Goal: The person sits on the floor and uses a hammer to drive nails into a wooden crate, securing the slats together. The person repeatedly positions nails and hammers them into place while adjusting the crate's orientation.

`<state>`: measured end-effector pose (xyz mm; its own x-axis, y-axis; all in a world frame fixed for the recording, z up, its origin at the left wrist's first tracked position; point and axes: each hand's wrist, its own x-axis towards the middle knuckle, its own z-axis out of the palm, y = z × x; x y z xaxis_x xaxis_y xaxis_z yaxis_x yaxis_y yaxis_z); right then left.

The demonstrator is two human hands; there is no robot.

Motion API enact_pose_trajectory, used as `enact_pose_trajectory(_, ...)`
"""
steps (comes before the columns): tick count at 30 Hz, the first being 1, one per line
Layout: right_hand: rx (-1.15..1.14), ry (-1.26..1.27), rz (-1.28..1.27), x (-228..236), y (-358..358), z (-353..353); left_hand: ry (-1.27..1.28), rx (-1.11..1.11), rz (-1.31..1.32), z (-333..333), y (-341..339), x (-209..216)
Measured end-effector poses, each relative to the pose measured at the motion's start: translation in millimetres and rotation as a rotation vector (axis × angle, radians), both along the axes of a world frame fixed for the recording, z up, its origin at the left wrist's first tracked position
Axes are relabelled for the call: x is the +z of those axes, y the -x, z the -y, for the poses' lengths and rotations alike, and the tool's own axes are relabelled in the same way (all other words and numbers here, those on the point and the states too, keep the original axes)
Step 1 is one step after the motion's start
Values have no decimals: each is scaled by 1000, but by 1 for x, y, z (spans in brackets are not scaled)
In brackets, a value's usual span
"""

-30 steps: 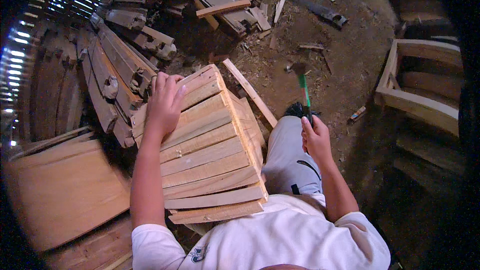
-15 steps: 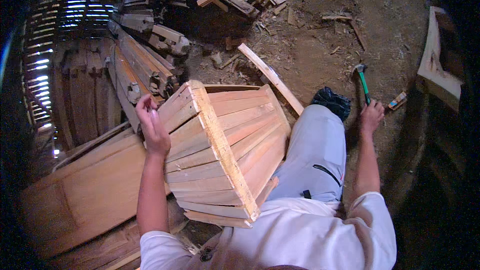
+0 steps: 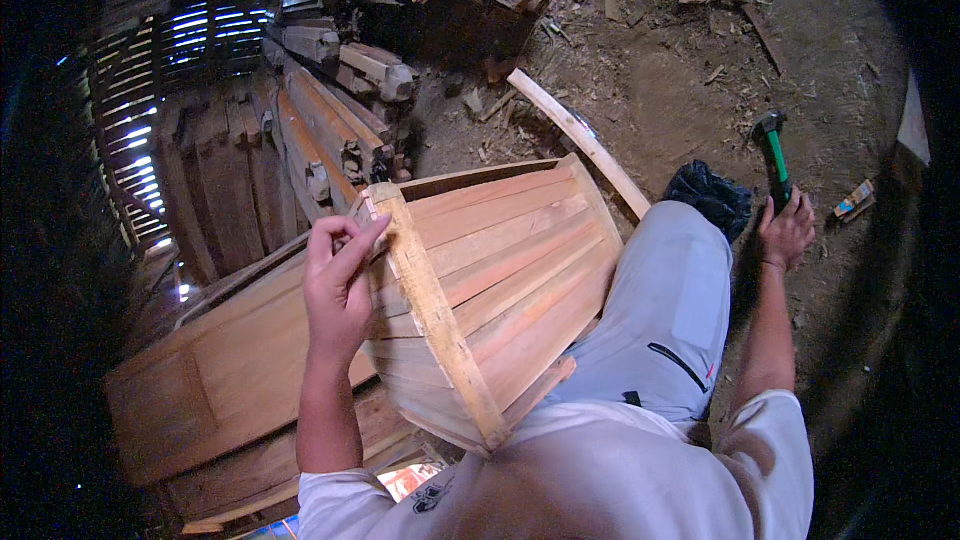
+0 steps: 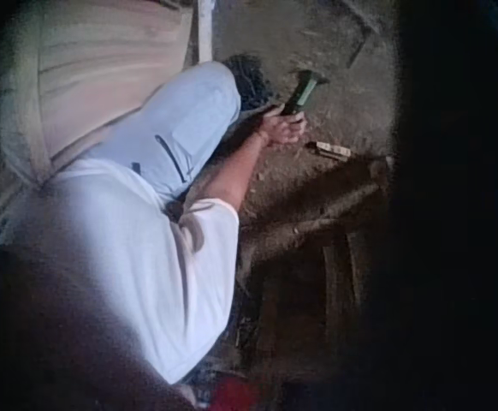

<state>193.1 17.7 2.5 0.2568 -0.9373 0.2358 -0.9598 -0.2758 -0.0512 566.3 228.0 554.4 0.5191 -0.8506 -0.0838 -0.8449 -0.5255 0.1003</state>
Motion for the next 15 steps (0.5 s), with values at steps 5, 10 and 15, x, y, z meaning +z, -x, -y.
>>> enact_pose_trajectory(5,14,56,43,-7,1,0,164,345,-61,21,8,-11)
enact_pose_trajectory(10,-11,37,14,-1,-1,0,0,215,57,29,6,-8)
enact_pose_trajectory(15,-11,12,46,-2,-2,1,-109,230,115,45,17,-8)
